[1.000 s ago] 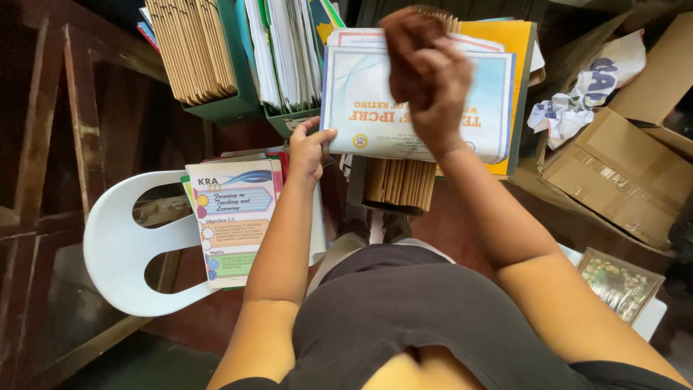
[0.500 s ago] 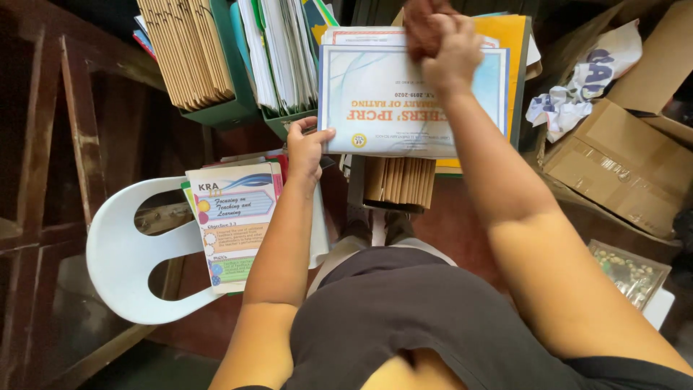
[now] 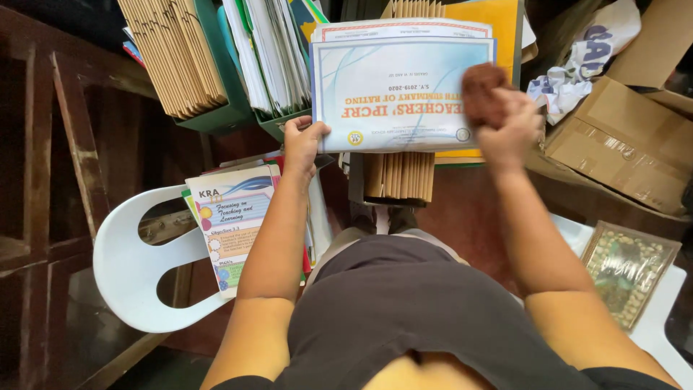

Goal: The recorder is wiping dust off various folders, envelopes, and documents using a cloth.

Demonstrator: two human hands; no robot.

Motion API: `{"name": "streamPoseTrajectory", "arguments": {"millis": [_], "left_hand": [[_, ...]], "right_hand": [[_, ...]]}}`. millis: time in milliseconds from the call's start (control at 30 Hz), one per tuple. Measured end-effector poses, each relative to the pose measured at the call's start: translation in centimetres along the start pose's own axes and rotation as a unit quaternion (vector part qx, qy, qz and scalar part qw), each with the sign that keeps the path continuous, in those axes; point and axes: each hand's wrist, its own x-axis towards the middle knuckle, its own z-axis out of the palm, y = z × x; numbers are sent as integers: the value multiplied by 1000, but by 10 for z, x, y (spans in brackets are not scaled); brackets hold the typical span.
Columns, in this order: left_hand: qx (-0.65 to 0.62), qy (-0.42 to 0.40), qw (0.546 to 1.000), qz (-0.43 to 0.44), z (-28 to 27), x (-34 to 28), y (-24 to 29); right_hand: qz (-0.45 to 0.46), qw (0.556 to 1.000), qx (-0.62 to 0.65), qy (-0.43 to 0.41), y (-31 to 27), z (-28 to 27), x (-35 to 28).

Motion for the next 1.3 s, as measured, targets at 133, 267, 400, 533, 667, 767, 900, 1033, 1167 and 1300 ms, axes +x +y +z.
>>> {"name": "streamPoseTrajectory", "arguments": {"millis": [133,267,400,533,667,767,900,1033,1167,1300], "left_hand": [[11,-35,999,-18,1,-12,14],[-33,-77,993,-79,3,-17,17],[-76,-115,983,-124,8,-38,40],[-83,-145,983,-73,2,-89,80],[-88,-151,984,-43,-3,-30,41],[-69,-122,986,-96,-2,6,16],[-46,-152,984,-82,4,-43,70],[-46,-159,981,-99,5,-42,73],[-42,-158,983,-83,10,-54,91],[-33,-176,984,-14,20,-72,111]], "right_hand": [[21,992,-1,126,30,-13,16],[-113,965,189,142,-66,-29,4],[-291,904,313,33,-179,-21,-31],[-379,909,175,21,-201,13,-61],[-432,877,202,50,-134,1,-45],[-376,914,133,78,41,50,-32],[-46,993,-49,93,65,-47,-49],[-31,982,70,174,-20,-93,-25],[-144,983,92,63,-99,-66,-28],[-238,969,-36,-55,-144,1,-57]]}}
